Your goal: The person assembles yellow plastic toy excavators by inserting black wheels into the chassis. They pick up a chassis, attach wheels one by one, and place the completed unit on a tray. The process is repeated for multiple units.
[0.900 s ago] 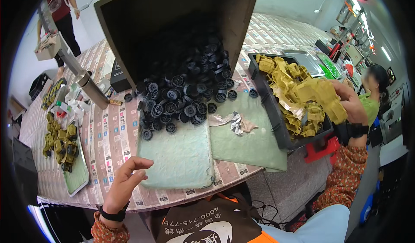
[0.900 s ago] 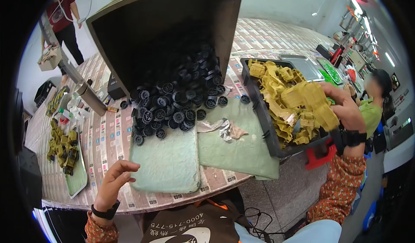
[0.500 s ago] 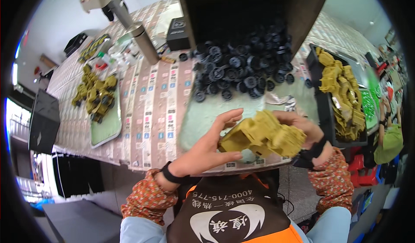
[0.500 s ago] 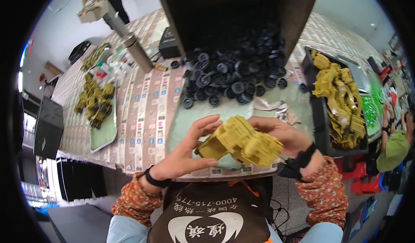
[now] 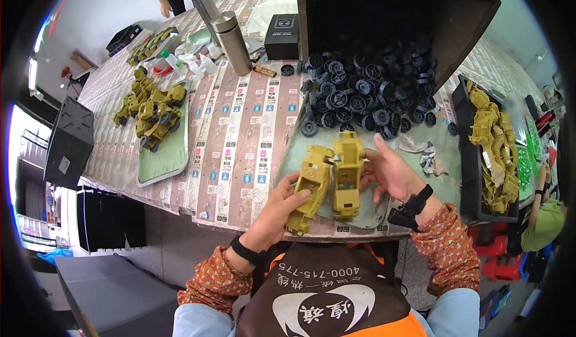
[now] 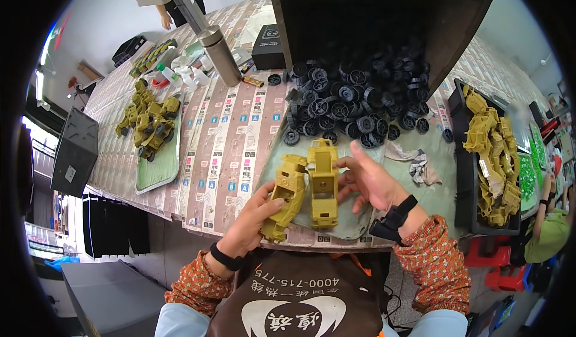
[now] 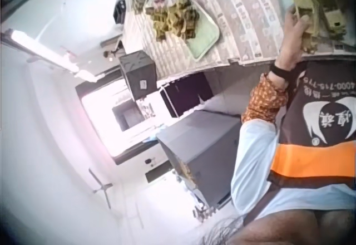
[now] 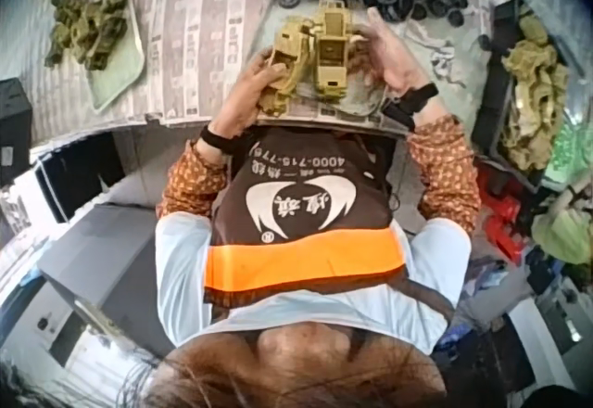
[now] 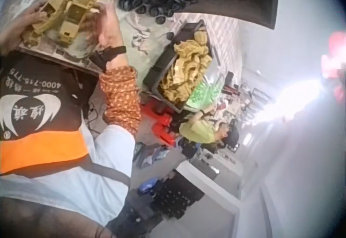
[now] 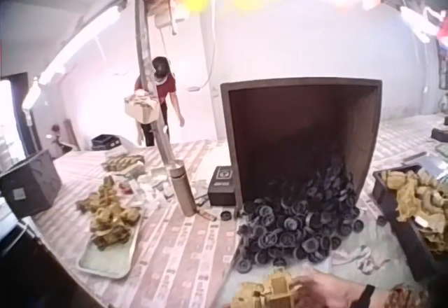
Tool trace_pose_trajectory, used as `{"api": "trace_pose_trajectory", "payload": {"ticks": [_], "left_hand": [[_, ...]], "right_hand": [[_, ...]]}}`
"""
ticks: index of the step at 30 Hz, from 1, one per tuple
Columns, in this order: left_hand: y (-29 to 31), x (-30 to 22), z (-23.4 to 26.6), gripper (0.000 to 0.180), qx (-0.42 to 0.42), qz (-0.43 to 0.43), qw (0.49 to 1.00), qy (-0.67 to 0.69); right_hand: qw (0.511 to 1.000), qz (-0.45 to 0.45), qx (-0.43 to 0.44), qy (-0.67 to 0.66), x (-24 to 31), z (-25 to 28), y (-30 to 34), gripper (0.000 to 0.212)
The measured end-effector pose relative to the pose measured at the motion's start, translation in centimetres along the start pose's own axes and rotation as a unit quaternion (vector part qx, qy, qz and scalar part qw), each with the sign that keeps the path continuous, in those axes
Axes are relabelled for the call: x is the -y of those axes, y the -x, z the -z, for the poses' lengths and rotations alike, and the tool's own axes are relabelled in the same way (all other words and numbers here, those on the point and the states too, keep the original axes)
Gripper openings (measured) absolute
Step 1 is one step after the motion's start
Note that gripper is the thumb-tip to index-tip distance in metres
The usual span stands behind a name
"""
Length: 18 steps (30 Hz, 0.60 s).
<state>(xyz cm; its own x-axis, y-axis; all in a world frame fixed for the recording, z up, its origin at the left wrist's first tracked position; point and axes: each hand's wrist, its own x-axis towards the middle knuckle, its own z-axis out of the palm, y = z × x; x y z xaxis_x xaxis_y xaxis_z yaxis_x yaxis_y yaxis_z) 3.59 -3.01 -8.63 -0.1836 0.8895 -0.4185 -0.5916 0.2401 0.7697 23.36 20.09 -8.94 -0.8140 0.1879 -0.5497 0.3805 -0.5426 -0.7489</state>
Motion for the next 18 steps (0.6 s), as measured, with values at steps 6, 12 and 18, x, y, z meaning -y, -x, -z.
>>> {"api": "trace_pose_trajectory", "payload": {"ticks": [6,12,18], "left_hand": [[0.0,-0.1,-0.8,0.053,0.011,-0.003,0.997,0.082],[1.8,-1.4,0.8,0.045,0.003,-0.046,0.983,0.178],[2.4,-1.6,1.9,0.048,0.02,-0.047,0.975,0.216]], "right_hand": [[0.969,0.113,-0.109,0.189,-1.8,-4.0,-1.4,0.063],[0.792,0.257,-0.245,0.496,-0.5,-3.3,-0.9,0.037],[0.577,0.284,-0.444,0.624,3.3,3.2,-0.4,0.039]]}}
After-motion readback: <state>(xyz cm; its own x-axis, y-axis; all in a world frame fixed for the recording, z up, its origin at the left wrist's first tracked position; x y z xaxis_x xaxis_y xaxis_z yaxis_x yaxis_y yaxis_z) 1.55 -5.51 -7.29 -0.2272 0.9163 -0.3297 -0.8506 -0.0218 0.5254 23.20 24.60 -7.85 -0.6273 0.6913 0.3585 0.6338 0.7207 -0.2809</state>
